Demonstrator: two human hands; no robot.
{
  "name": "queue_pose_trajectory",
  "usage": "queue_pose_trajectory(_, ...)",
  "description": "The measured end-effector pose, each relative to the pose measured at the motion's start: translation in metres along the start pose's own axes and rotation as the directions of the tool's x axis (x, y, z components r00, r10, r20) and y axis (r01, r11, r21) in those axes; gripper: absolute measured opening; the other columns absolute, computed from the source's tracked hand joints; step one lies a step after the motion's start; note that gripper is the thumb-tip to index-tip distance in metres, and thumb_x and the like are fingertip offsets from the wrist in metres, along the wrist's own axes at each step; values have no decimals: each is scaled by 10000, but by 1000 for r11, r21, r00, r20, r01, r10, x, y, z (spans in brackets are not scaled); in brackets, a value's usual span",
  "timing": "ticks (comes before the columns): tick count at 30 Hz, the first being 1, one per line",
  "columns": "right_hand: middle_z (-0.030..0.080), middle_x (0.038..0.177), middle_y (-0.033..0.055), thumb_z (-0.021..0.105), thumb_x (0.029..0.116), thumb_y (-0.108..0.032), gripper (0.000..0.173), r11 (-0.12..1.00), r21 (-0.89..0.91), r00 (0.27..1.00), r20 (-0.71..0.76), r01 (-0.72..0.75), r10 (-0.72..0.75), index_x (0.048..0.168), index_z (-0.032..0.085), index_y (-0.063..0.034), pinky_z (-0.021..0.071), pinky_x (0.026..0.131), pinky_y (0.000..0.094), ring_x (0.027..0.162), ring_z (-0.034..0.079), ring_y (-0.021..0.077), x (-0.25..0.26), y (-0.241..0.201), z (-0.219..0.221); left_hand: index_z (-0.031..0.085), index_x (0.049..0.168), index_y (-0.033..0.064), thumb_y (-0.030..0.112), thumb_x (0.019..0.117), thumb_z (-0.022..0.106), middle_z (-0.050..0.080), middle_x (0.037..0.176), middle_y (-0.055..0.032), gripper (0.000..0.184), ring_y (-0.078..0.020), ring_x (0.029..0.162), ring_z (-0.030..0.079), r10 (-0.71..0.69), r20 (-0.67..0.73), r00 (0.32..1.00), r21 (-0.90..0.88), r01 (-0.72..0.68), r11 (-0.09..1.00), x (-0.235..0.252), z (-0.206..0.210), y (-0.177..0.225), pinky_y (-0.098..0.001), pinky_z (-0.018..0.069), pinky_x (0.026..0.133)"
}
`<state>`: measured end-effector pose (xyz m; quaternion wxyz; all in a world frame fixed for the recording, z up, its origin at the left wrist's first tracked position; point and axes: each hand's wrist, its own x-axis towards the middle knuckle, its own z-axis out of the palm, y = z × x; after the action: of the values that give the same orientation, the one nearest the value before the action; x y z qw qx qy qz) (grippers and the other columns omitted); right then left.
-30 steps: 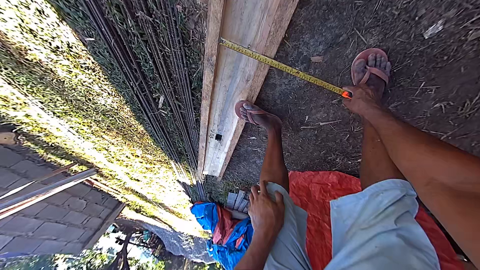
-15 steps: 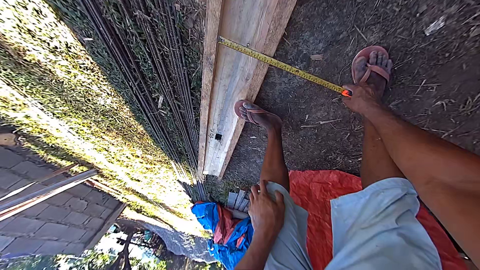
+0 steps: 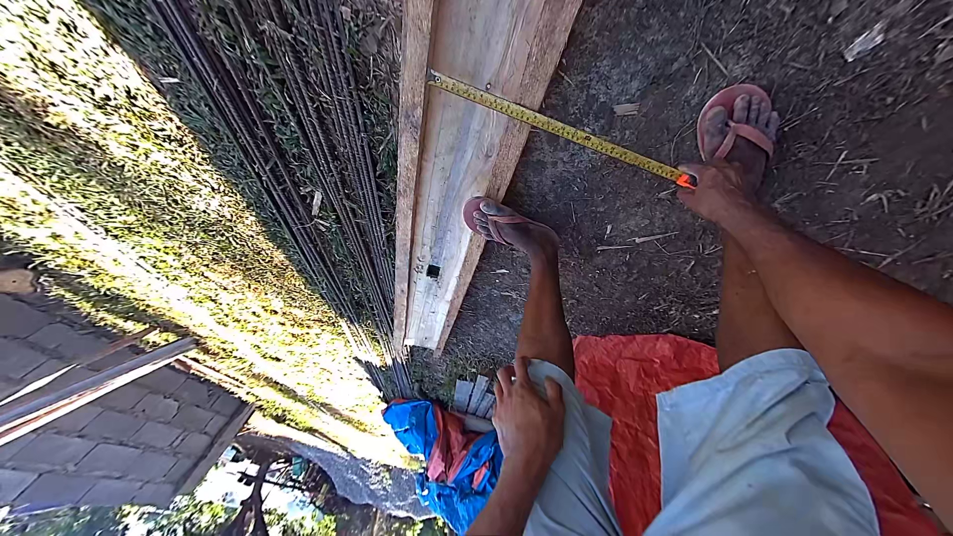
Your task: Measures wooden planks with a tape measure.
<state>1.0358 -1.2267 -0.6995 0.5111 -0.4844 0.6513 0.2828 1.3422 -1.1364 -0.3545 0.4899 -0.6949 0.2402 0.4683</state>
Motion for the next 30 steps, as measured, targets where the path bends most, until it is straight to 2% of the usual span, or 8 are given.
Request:
queue_pose_trajectory(5,562,1417,271,645,985,-214,455,1000,-9,1000,3,-7,7,1435,613,-150,381,1068,682,1321,493,511,3,0,1,561,1434,265,499,973,495,559,1381,-113,520,-320,1224,588,1,6,1000,-1,-1,1000,0,-1,0,-493,558,863)
queue_pose_trajectory(13,568,1417,261,647,980,-215,454,1000,-10,1000,6,0,0,1431,618,-164,379,1057,700,1325,490,512,4,2,0,559,1432,269,494,968,505,557,1382,-111,519,-310,1224,590,-3,9,1000,7,3,1000,0,-3,1,-486,561,861)
queue_pose_trajectory(24,571,1413,261,661,973,-193,454,1000,8,1000,24,-10,10,1423,622,-149,389,1072,673,1335,496,491,3,-1,-5,555,1444,266,495,971,500,551,1405,-110,528,-318,1234,585,-10,23,1000,24,10,1000,-1,-11,4,-490,555,868)
queue_pose_trajectory(30,564,1413,278,656,974,-186,451,1000,19,1000,23,-12,12,1421,621,-136,392,1062,689,1329,488,518,3,-3,-5,562,1438,261,498,974,493,552,1406,-115,526,-321,1238,582,-4,24,1000,26,3,1000,0,-15,4,-492,551,886)
